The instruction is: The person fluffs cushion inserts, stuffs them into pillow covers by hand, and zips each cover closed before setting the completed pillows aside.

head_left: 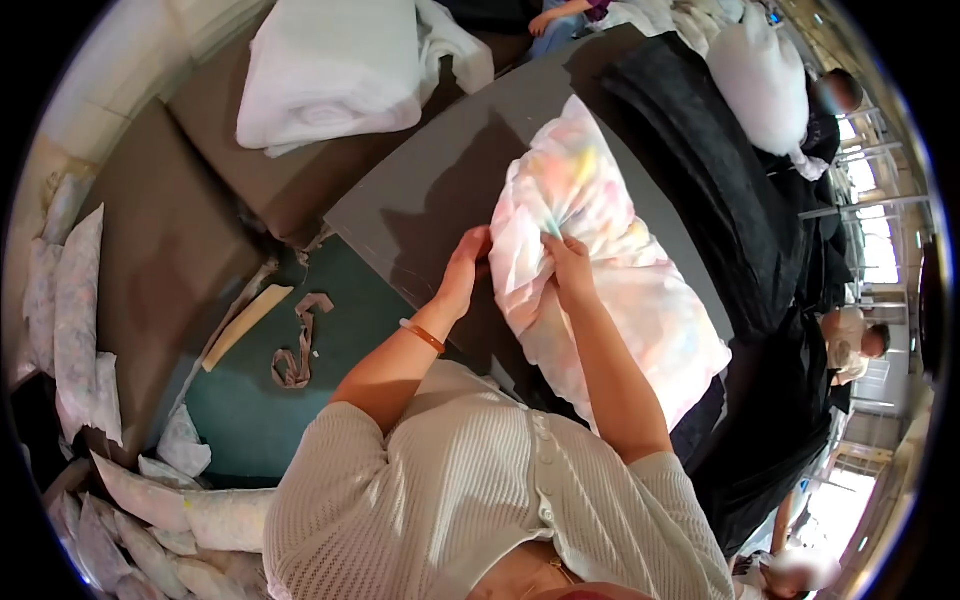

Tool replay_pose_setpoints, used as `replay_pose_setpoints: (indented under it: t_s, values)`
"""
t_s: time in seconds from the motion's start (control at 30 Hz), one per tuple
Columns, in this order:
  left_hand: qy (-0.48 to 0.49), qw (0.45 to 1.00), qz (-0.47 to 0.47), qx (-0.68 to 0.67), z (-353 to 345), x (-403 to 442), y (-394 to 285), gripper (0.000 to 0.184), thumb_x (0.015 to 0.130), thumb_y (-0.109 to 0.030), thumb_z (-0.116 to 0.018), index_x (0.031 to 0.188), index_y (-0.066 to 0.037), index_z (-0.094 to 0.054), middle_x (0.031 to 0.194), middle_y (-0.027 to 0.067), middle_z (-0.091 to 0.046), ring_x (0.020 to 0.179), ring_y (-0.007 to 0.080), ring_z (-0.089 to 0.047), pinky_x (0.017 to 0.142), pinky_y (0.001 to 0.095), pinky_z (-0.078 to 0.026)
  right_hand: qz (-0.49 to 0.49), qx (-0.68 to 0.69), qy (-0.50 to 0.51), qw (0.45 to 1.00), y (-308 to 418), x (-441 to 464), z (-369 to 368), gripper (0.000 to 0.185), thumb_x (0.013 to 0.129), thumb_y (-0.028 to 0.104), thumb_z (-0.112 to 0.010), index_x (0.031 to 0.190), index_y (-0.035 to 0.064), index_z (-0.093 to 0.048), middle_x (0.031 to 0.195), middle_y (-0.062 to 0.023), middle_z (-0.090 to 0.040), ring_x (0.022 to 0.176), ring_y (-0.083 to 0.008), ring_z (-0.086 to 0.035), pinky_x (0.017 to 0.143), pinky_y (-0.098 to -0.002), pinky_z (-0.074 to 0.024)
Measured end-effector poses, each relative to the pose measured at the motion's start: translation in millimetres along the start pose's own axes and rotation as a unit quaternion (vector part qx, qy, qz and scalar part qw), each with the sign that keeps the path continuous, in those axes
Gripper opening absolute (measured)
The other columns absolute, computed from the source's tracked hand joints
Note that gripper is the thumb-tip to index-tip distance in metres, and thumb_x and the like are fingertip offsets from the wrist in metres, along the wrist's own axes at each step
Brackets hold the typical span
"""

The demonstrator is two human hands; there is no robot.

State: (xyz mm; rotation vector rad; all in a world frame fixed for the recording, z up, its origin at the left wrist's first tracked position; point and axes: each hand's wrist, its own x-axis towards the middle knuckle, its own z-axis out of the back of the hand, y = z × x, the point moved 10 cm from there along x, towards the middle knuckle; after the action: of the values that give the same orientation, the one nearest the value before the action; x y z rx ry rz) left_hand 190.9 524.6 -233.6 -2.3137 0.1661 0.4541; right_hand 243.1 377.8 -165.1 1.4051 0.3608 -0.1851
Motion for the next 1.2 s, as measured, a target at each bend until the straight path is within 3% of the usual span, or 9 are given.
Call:
replay_pose_setpoints:
  t_s: [0.07, 0.23, 0.47, 0.57, 0.77, 0.83, 0.93, 1.07, 1.2]
  values:
    - [0.021, 0.985, 0.141, -0.093, -26.9, -9.9, 32.1, 0.038, 0.101, -0.031, -0.047, 0.130, -0.007, -0.053, 0.117, 0.0079, -0.063, 0.104, 0.0180, -0.062, 0.088, 0.0347, -0.053, -0.135, 0.202, 0.098, 0.965, -13.7, -26.8, -29.1, 0.024, 0.095, 0.016, -0.057, 0.106, -0.0033, -0.066, 0.095, -0.0077, -0.071, 0.083, -0.0171, -0.067, 0.077, -0.0322, -0.0538]
    - [0.208, 0.882, -0.220, 0.361, -43.9, 4.7, 29.5, 0.052, 0.100, -0.045, -0.045, 0.133, -0.005, -0.050, 0.116, 0.0066, -0.064, 0.105, 0.0180, -0.063, 0.093, 0.0329, -0.051, -0.111, 0.394, 0.313, 0.857, -11.7, -51.8, -57.0, 0.043, 0.098, 0.027, -0.055, 0.133, 0.0012, -0.049, 0.125, -0.0091, -0.061, 0.113, -0.0217, -0.060, 0.100, -0.0365, -0.0481]
    - [0.498, 0.824, 0.018, -0.271, -60.5, -1.2, 42.1, 0.051, 0.102, -0.045, -0.042, 0.134, -0.007, -0.049, 0.112, 0.0074, -0.064, 0.103, 0.0195, -0.063, 0.092, 0.0346, -0.052, -0.131, 0.265, 0.308, 0.904, -23.4, -39.8, -58.6, 0.040, 0.100, 0.029, -0.053, 0.125, -0.0020, -0.055, 0.117, -0.0107, -0.065, 0.106, -0.0195, -0.063, 0.097, -0.0361, -0.0496]
    - [0.076, 0.973, 0.136, -0.173, -7.6, 3.9, 46.7, 0.059, 0.100, -0.056, -0.036, 0.135, -0.010, -0.049, 0.120, 0.0098, -0.063, 0.108, 0.0238, -0.062, 0.092, 0.0377, -0.052, -0.134, 0.246, 0.302, 0.911, -23.9, -42.8, -51.0, 0.037, 0.100, 0.026, -0.053, 0.127, 0.0000, -0.054, 0.119, -0.0097, -0.064, 0.107, -0.0198, -0.063, 0.097, -0.0375, -0.0493]
    - [0.161, 0.980, -0.047, -0.109, 39.2, -4.9, 15.4, 0.075, 0.095, -0.066, -0.032, 0.142, -0.008, -0.040, 0.140, 0.0117, -0.050, 0.128, 0.0280, -0.048, 0.109, 0.0436, -0.038, -0.128, 0.235, 0.279, 0.922, -15.8, -61.5, -79.0, 0.043, 0.103, 0.018, -0.046, 0.143, 0.0022, -0.043, 0.135, -0.0133, -0.054, 0.127, -0.0227, -0.049, 0.110, -0.0362, -0.0373]
    - [0.198, 0.904, -0.001, -0.378, 17.9, -41.7, -26.0, 0.078, 0.095, -0.066, -0.034, 0.143, -0.005, -0.039, 0.140, 0.0136, -0.050, 0.128, 0.0314, -0.048, 0.109, 0.0457, -0.037, -0.134, 0.144, 0.248, 0.949, 12.2, -82.5, -76.1, 0.043, 0.103, 0.018, -0.046, 0.143, 0.0019, -0.042, 0.138, -0.0132, -0.052, 0.128, -0.0230, -0.048, 0.110, -0.0361, -0.0366]
    - [0.142, 0.942, 0.066, -0.297, 24.9, -56.3, -58.3, 0.087, 0.092, -0.072, -0.027, 0.148, -0.006, -0.034, 0.149, 0.0144, -0.040, 0.137, 0.0336, -0.039, 0.114, 0.0488, -0.029, 0.032, -0.137, 0.230, 0.963, 60.3, -115.9, -58.6, 0.043, 0.101, 0.013, -0.046, 0.142, 0.0012, -0.043, 0.144, -0.0149, -0.046, 0.132, -0.0266, -0.045, 0.111, -0.0372, -0.0341]
    - [0.168, 0.977, 0.086, 0.095, 41.8, -48.1, -67.6, 0.063, 0.092, -0.035, -0.052, 0.146, -0.005, -0.037, 0.144, 0.0133, -0.047, 0.132, 0.0304, -0.046, 0.111, 0.0419, -0.035, 0.260, -0.256, 0.262, 0.893, 30.2, -107.5, -51.2, 0.042, 0.095, 0.008, -0.051, 0.137, 0.0029, -0.050, 0.144, -0.0153, -0.047, 0.132, -0.0328, -0.045, 0.110, -0.0410, -0.0343]
    - [-0.018, 0.768, -0.028, 0.639, 57.7, -28.5, -126.8, 0.064, 0.075, 0.003, -0.059, 0.138, -0.006, -0.046, 0.137, 0.0154, -0.053, 0.122, 0.0284, -0.054, 0.103, 0.0358, -0.042, 0.287, -0.298, 0.255, 0.874, 44.7, -127.7, -48.3, 0.042, 0.088, 0.001, -0.057, 0.130, 0.0032, -0.056, 0.142, -0.0150, -0.049, 0.131, -0.0333, -0.045, 0.108, -0.0418, -0.0368]
